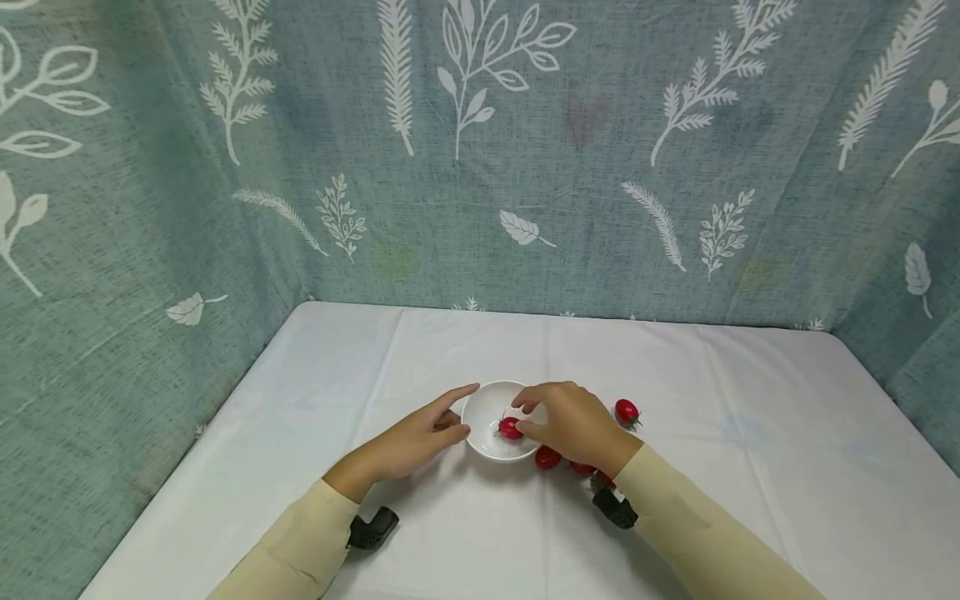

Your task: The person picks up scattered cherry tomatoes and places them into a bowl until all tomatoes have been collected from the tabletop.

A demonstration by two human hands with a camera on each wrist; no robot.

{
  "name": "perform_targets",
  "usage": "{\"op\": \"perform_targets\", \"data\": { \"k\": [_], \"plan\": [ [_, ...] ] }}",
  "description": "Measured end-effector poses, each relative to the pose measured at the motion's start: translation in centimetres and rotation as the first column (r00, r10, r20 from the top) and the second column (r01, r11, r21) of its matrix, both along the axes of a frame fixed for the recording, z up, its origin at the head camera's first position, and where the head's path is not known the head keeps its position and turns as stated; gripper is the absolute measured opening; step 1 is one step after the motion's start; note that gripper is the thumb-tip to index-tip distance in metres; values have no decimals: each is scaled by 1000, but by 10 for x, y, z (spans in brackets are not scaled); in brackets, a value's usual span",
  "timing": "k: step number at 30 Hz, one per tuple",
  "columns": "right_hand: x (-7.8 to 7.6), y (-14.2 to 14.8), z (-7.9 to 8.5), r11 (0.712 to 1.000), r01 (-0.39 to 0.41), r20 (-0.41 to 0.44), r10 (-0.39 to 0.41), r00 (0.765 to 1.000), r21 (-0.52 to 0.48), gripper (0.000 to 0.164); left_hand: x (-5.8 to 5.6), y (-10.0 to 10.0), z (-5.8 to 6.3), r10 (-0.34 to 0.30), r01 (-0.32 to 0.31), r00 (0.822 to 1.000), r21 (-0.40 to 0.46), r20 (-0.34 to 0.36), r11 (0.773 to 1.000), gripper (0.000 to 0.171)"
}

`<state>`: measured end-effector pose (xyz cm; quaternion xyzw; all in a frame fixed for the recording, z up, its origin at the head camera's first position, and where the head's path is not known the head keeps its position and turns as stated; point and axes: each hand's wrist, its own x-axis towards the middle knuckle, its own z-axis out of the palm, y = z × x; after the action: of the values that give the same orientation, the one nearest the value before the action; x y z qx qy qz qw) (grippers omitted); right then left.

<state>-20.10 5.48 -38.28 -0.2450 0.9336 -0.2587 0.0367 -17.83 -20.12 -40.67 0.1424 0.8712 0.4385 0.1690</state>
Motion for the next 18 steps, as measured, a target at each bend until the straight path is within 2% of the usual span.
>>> {"op": "perform_targets", "data": {
  "k": [8,18],
  "plan": [
    [17,32,5,994,19,-150,-36,988,-111,27,0,1,1,11,-11,1000,-13,-5,1000,59],
    [20,65,5,985,66,-163,-92,982,-161,24,1,0,0,12,-12,1000,-11,2,1000,60]
  ]
}}
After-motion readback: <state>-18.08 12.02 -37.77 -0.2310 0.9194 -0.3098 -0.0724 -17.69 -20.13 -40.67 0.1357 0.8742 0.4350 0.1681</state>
